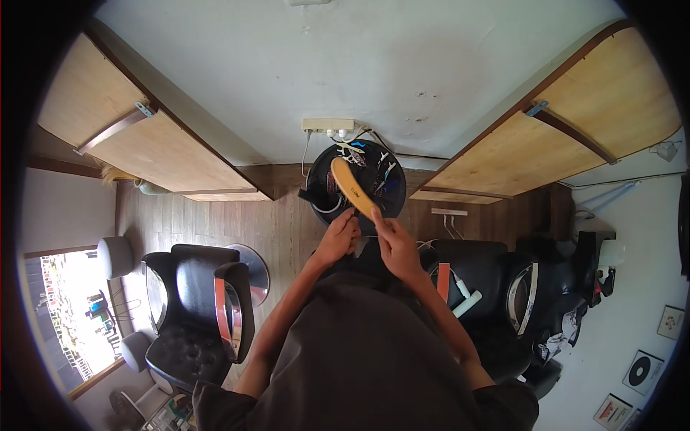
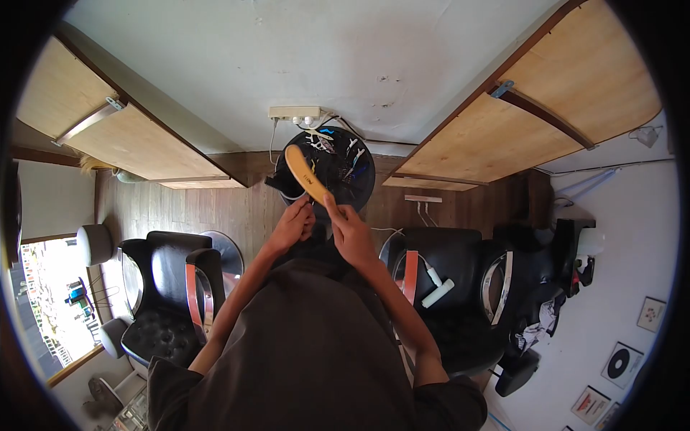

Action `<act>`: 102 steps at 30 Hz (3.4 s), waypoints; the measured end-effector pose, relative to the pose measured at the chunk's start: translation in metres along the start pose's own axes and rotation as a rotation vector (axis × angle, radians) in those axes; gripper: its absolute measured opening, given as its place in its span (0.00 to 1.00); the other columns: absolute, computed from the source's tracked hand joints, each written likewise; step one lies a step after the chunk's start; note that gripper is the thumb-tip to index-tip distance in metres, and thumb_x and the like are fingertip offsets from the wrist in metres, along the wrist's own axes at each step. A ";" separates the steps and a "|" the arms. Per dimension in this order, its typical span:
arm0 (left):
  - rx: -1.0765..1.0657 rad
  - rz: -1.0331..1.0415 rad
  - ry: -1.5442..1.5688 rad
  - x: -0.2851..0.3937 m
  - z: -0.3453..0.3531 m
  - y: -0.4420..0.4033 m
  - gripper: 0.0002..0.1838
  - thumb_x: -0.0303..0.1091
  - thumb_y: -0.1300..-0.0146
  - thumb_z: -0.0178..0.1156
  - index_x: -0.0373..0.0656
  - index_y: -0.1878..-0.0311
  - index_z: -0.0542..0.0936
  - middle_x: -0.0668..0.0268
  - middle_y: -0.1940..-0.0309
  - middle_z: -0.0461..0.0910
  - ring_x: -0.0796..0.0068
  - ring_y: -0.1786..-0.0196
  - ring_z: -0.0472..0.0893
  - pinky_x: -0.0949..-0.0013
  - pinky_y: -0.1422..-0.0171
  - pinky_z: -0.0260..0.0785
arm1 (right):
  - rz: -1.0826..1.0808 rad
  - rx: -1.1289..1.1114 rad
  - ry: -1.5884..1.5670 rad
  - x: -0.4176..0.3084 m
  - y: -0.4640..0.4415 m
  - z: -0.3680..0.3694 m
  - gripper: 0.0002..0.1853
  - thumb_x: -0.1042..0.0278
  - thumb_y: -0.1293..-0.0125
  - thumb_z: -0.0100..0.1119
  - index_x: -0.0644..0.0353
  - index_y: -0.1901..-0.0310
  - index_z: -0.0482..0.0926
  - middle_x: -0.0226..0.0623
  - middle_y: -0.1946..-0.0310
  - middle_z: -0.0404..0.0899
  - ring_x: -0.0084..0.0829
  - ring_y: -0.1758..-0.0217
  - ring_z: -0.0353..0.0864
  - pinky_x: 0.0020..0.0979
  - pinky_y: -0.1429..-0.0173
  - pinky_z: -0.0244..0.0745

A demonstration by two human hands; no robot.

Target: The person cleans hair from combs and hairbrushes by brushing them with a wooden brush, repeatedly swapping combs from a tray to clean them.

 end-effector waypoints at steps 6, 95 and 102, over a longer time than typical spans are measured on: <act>-0.049 0.023 -0.096 0.000 0.000 0.002 0.17 0.37 0.13 0.44 0.46 0.30 0.73 0.78 0.73 0.63 0.89 0.78 0.60 0.79 0.76 0.53 | 0.041 0.077 -0.005 0.012 -0.007 -0.001 0.36 0.82 0.28 0.59 0.44 0.21 0.71 0.45 0.55 0.80 0.48 0.60 0.86 0.42 0.56 0.81; 0.059 0.154 -0.332 -0.001 0.014 -0.025 0.16 0.36 0.14 0.44 0.46 0.33 0.77 0.80 0.75 0.63 0.90 0.79 0.59 0.80 0.78 0.53 | 0.087 0.113 0.164 -0.006 -0.015 -0.005 0.40 0.82 0.30 0.59 0.48 0.17 0.63 0.45 0.54 0.79 0.49 0.59 0.86 0.44 0.58 0.81; 0.014 0.167 -0.354 0.002 0.025 -0.011 0.17 0.33 0.16 0.46 0.36 0.37 0.80 0.72 0.78 0.72 0.85 0.76 0.71 0.72 0.70 0.66 | 0.194 0.175 0.246 0.024 -0.039 -0.010 0.40 0.81 0.29 0.60 0.48 0.17 0.63 0.45 0.54 0.80 0.48 0.59 0.86 0.44 0.58 0.81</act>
Point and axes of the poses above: each hand's wrist, its own y-axis away from the middle knuckle, its own z-axis out of the palm, x = y × z, the point moved 3 cm from there along -y, towards the middle knuckle
